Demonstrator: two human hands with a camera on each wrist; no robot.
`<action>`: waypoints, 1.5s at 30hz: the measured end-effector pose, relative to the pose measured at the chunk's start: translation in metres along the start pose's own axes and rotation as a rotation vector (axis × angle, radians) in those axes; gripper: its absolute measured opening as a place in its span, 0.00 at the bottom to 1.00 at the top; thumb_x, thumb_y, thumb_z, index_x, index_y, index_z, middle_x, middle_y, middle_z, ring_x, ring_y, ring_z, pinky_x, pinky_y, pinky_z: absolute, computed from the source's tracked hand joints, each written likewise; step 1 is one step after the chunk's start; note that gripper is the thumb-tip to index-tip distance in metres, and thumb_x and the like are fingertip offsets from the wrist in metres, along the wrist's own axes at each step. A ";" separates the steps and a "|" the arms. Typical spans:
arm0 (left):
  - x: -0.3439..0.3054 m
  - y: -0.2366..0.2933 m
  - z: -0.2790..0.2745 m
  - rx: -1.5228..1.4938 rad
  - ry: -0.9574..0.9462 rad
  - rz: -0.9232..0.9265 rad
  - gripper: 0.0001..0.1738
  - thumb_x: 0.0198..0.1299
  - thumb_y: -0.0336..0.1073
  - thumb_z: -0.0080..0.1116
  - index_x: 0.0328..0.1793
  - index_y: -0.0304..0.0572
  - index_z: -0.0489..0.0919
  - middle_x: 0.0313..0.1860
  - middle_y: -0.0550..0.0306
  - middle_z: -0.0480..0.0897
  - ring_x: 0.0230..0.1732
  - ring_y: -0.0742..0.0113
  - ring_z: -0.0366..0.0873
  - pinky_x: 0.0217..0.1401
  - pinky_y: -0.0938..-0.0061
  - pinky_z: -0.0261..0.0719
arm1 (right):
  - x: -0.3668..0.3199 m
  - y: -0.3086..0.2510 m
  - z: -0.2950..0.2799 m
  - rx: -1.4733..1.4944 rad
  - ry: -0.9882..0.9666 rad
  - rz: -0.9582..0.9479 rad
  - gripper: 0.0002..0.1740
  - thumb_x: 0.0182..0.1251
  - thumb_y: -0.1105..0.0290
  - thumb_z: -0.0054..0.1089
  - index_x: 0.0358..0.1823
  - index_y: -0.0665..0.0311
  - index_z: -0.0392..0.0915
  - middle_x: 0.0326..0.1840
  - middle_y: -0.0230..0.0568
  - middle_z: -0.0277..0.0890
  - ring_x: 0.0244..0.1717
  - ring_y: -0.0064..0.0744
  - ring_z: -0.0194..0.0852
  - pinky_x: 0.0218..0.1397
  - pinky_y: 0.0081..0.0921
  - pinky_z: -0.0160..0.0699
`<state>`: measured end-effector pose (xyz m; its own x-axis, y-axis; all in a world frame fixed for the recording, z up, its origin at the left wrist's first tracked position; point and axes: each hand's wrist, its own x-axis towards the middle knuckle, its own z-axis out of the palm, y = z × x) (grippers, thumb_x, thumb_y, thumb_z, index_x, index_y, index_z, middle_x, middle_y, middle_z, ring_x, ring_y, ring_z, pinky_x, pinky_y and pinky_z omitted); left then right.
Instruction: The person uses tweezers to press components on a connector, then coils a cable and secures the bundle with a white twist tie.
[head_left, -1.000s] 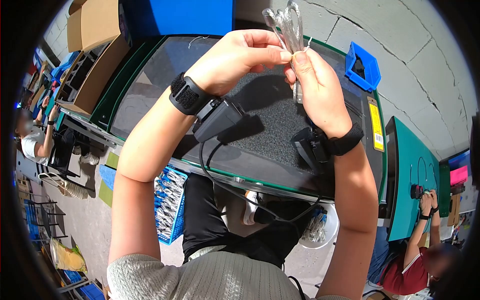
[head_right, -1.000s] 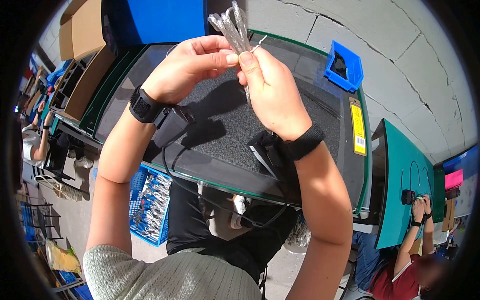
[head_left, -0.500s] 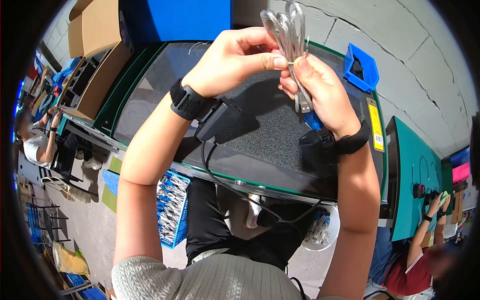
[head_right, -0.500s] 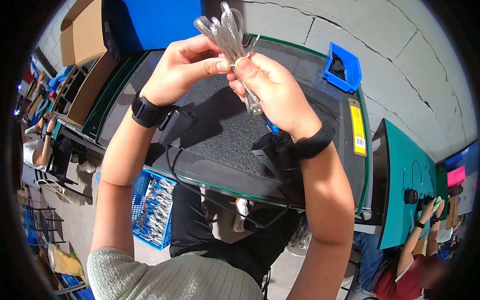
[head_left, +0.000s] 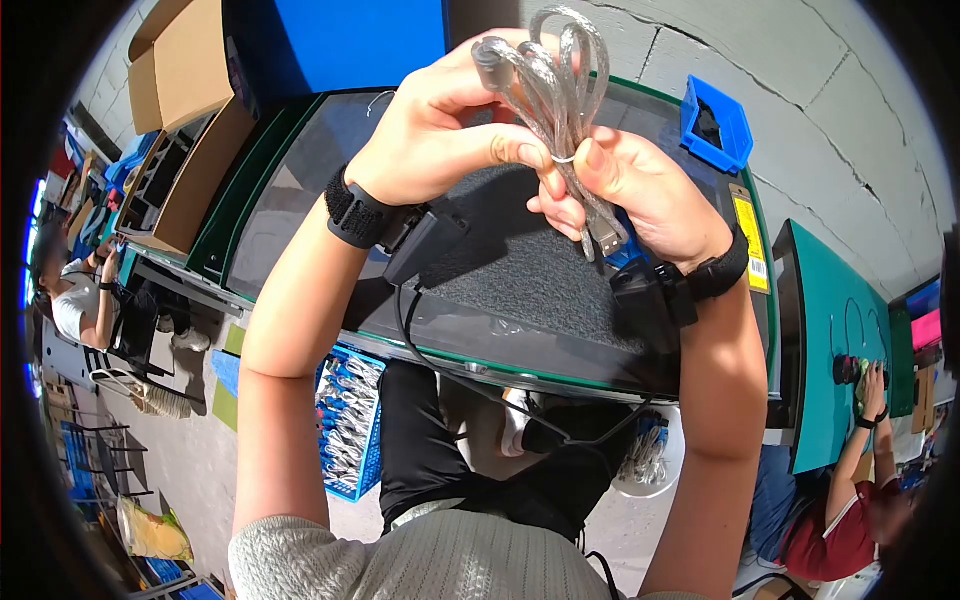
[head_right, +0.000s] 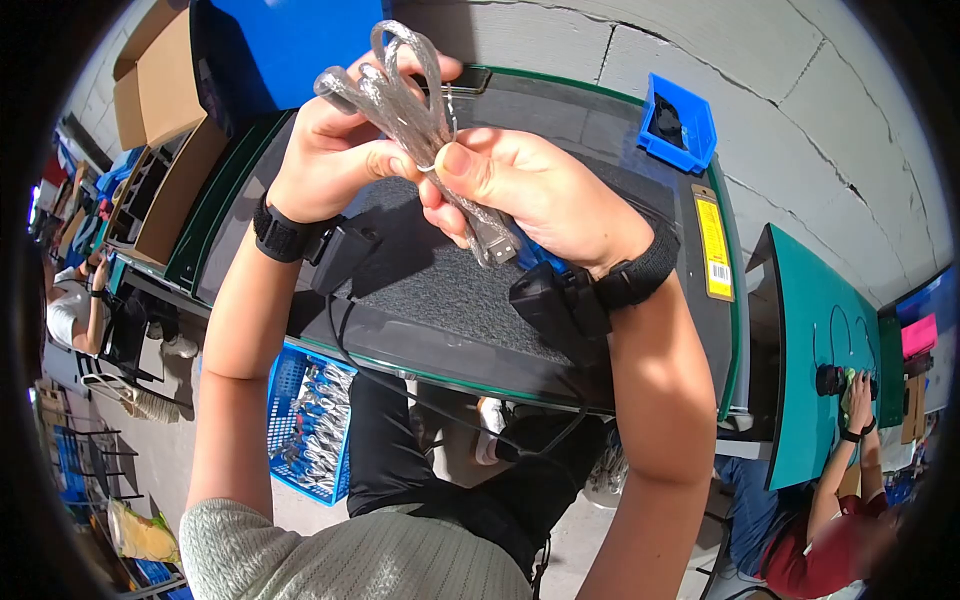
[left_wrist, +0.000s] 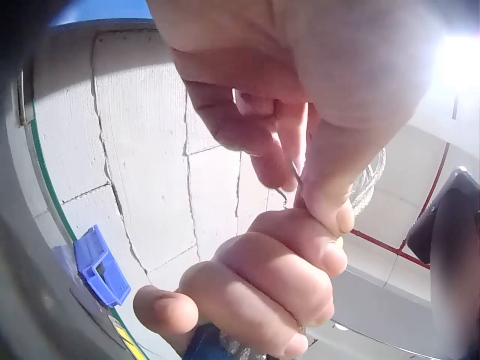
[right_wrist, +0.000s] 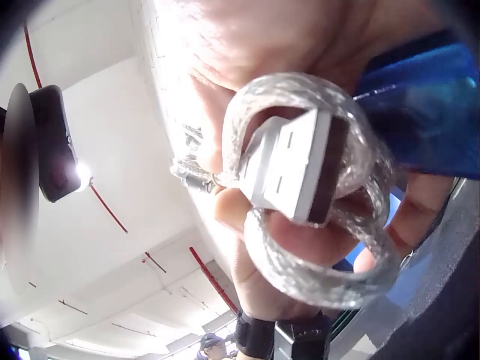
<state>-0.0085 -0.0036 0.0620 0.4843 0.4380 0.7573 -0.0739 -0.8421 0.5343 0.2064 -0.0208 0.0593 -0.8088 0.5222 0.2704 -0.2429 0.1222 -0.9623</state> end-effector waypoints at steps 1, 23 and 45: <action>-0.001 0.001 0.000 -0.001 -0.002 0.000 0.23 0.50 0.32 0.68 0.53 0.35 0.77 0.47 0.51 0.81 0.46 0.66 0.79 0.48 0.72 0.80 | 0.000 0.000 -0.001 0.007 -0.032 0.002 0.22 0.72 0.52 0.47 0.39 0.67 0.74 0.31 0.31 0.71 0.30 0.18 0.69 0.38 0.18 0.71; -0.001 0.014 0.014 -0.333 0.111 -0.132 0.09 0.61 0.26 0.56 0.47 0.31 0.74 0.37 0.54 0.80 0.35 0.71 0.80 0.40 0.77 0.81 | 0.008 -0.003 0.018 -0.230 0.223 -0.248 0.33 0.66 0.65 0.57 0.70 0.62 0.56 0.45 0.32 0.70 0.39 0.20 0.70 0.45 0.21 0.72; -0.002 -0.009 0.019 -0.475 0.148 -0.327 0.06 0.63 0.31 0.57 0.40 0.36 0.75 0.36 0.58 0.81 0.36 0.74 0.79 0.43 0.78 0.78 | 0.019 0.010 0.017 -0.414 0.460 -0.125 0.19 0.73 0.67 0.45 0.63 0.64 0.65 0.34 0.28 0.69 0.33 0.15 0.66 0.37 0.14 0.67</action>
<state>0.0081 -0.0032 0.0484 0.4233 0.7189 0.5514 -0.3400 -0.4381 0.8322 0.1797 -0.0243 0.0556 -0.4523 0.7811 0.4305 -0.0192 0.4740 -0.8803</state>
